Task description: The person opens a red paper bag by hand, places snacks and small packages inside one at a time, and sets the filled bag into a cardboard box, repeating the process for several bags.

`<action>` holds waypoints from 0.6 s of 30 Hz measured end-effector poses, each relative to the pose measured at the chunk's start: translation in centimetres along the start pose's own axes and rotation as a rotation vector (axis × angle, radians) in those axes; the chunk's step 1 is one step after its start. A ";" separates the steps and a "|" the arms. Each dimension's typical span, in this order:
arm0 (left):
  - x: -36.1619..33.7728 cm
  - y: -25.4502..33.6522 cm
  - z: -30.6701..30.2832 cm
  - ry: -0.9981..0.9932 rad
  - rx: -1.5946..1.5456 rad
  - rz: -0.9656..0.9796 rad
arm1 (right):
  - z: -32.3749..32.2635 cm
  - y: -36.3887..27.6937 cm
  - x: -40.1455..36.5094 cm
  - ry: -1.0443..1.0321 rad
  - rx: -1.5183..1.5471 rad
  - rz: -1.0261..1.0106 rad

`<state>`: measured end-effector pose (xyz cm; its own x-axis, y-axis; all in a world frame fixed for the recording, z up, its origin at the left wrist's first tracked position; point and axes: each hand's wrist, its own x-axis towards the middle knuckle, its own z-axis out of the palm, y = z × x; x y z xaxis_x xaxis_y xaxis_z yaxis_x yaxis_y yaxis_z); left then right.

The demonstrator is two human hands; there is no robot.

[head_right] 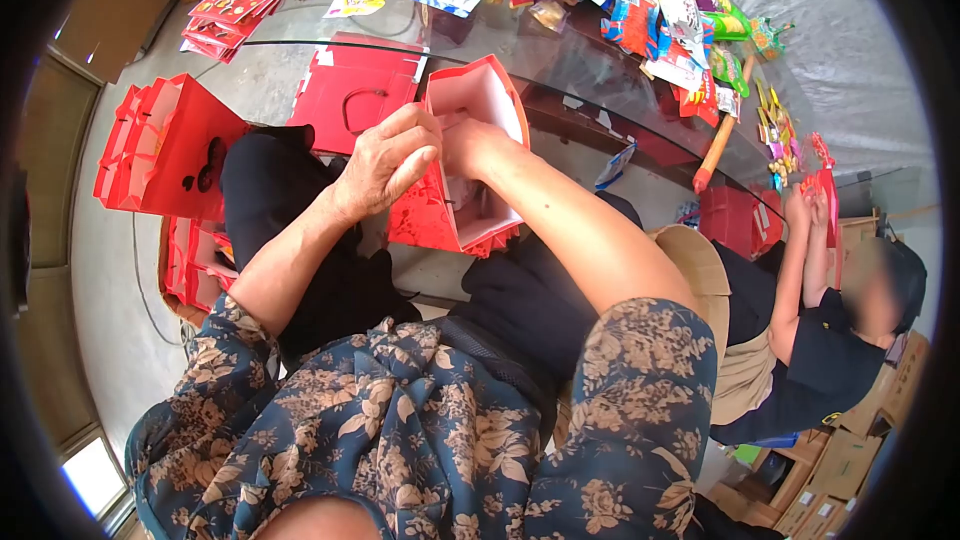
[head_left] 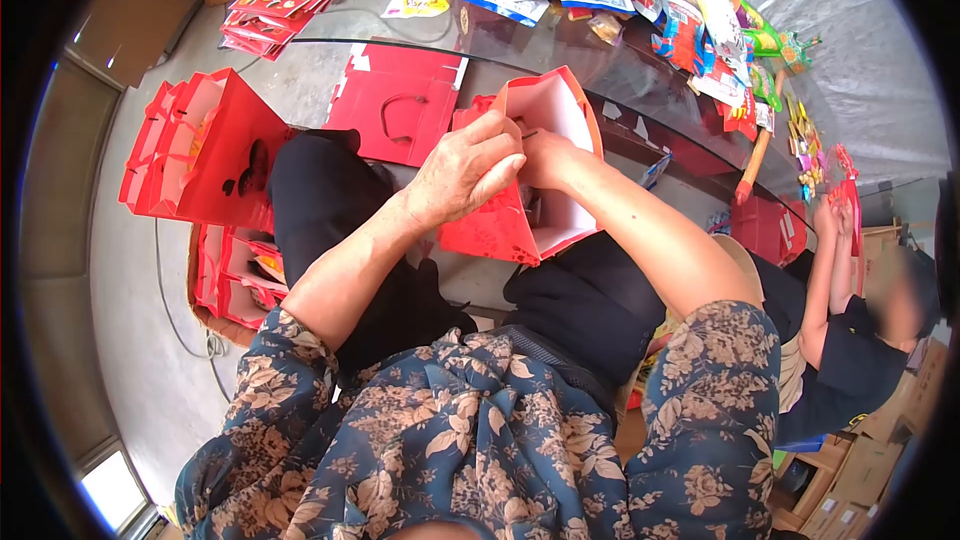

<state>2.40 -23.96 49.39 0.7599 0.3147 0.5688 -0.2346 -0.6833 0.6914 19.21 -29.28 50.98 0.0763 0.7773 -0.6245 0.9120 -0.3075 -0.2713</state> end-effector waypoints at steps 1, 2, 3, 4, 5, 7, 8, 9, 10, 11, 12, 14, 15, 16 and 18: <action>-0.1 -0.1 0.1 0.000 0.006 0.009 | -0.3 -0.3 0.0 -0.008 0.014 -0.047; -0.1 -0.2 0.1 0.000 0.013 0.016 | -0.5 -0.5 0.1 -0.016 0.027 -0.095; -0.1 -0.1 0.1 -0.001 0.015 0.013 | -0.2 0.2 1.0 0.008 0.007 -0.156; -0.1 0.0 0.0 -0.004 0.017 0.008 | 0.5 1.1 2.1 0.032 -0.012 -0.218; 0.0 0.1 0.0 -0.007 0.017 0.004 | 0.9 2.2 3.0 0.043 0.020 -0.203; 0.0 0.4 -0.2 0.003 0.010 0.000 | 0.9 3.2 3.5 0.053 0.133 -0.099; 0.0 0.4 -0.2 0.009 0.007 -0.002 | 0.9 3.6 3.7 0.051 0.214 -0.008; 0.0 0.4 -0.3 0.007 0.008 -0.004 | 0.2 2.7 2.4 0.035 0.191 0.009; 0.0 0.5 -0.3 0.003 0.011 -0.007 | -1.2 1.0 0.0 0.018 0.169 0.026; 0.0 0.5 -0.4 -0.002 0.014 -0.010 | -1.8 0.0 -1.2 0.002 0.148 0.041; 0.0 0.5 -0.4 0.004 0.013 0.000 | -0.9 0.5 -0.5 -0.017 0.028 -0.091; 0.1 0.6 -0.2 0.009 0.004 0.028 | 0.7 1.1 0.3 -0.045 -0.104 -0.197; 0.2 0.6 -0.1 0.006 0.006 0.032 | 0.7 0.7 -0.1 -0.056 -0.119 -0.175; 0.1 0.4 -0.1 0.005 0.010 0.033 | 0.6 0.3 -0.6 -0.066 -0.135 -0.153; -0.1 0.4 -0.2 0.005 0.018 0.019 | 0.3 0.1 -1.0 -0.019 0.038 -0.013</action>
<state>2.11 -24.10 49.71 0.7524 0.3047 0.5840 -0.2380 -0.7010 0.6723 19.13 -30.26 51.30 0.0565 0.7712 -0.6341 0.8971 -0.3180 -0.3068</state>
